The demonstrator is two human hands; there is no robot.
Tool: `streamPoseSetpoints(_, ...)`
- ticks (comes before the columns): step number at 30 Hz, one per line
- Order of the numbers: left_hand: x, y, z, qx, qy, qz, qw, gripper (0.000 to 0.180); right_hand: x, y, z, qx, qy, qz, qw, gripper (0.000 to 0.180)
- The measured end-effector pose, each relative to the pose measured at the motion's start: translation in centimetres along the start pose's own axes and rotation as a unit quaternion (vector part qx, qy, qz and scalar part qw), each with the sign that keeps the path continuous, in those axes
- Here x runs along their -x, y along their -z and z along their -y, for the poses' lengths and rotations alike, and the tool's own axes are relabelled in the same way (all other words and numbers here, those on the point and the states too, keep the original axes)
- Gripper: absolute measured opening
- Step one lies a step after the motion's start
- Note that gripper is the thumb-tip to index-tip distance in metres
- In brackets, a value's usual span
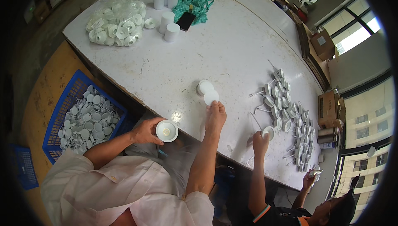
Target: The person assembles light fixtures by taking circular covers and pressing them onto the front of small round light housings by hand.
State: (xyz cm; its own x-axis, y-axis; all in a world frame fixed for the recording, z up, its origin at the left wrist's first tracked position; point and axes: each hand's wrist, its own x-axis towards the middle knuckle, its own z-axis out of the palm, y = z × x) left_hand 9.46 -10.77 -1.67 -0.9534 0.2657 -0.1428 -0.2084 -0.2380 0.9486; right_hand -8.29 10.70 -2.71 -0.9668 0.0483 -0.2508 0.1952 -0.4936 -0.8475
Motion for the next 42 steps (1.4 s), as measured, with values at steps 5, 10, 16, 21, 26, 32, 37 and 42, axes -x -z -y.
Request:
streamPoseSetpoints(5,-1.1,-0.9,-1.4,-0.033,-0.018,-0.014,0.999,0.078,3.9,-0.2,0.5,-0.051,-0.002,0.037,0.998,0.011)
streamPoseSetpoints(10,-2.4,-1.4,-1.9,-0.061,-0.045,-0.026,0.997,0.077,6.7,0.8,0.4,-0.076,-0.001,0.051,0.996,0.012)
streamPoseSetpoints(16,-3.5,-1.7,-2.3,-0.047,-0.038,-0.028,0.998,0.078,9.0,1.9,0.1,-0.019,-0.002,0.018,1.000,0.005)
streamPoseSetpoints(21,-3.4,-1.4,-2.1,-0.050,-0.031,-0.046,0.997,0.077,10.2,1.7,-0.3,0.000,-0.028,0.006,1.000,0.009)
streamPoseSetpoints(26,-3.4,-1.3,-2.0,-0.039,-0.030,-0.054,0.997,0.075,10.5,1.8,-0.9,-0.026,-0.035,0.008,0.999,0.006)
streamPoseSetpoints(32,-3.6,-1.4,-2.0,-0.090,-0.042,-0.061,0.993,0.077,11.5,1.7,-1.4,-0.011,-0.047,0.023,0.999,0.007)
streamPoseSetpoints(37,-3.6,-1.5,-1.6,-0.093,-0.053,-0.058,0.993,0.081,12.5,0.4,-1.7,0.067,-0.050,0.032,0.996,0.008)
streamPoseSetpoints(42,-3.3,-1.5,-1.8,-0.141,-0.056,-0.018,0.988,0.086,13.0,-0.7,-1.8,0.174,-0.033,0.012,0.984,0.016)
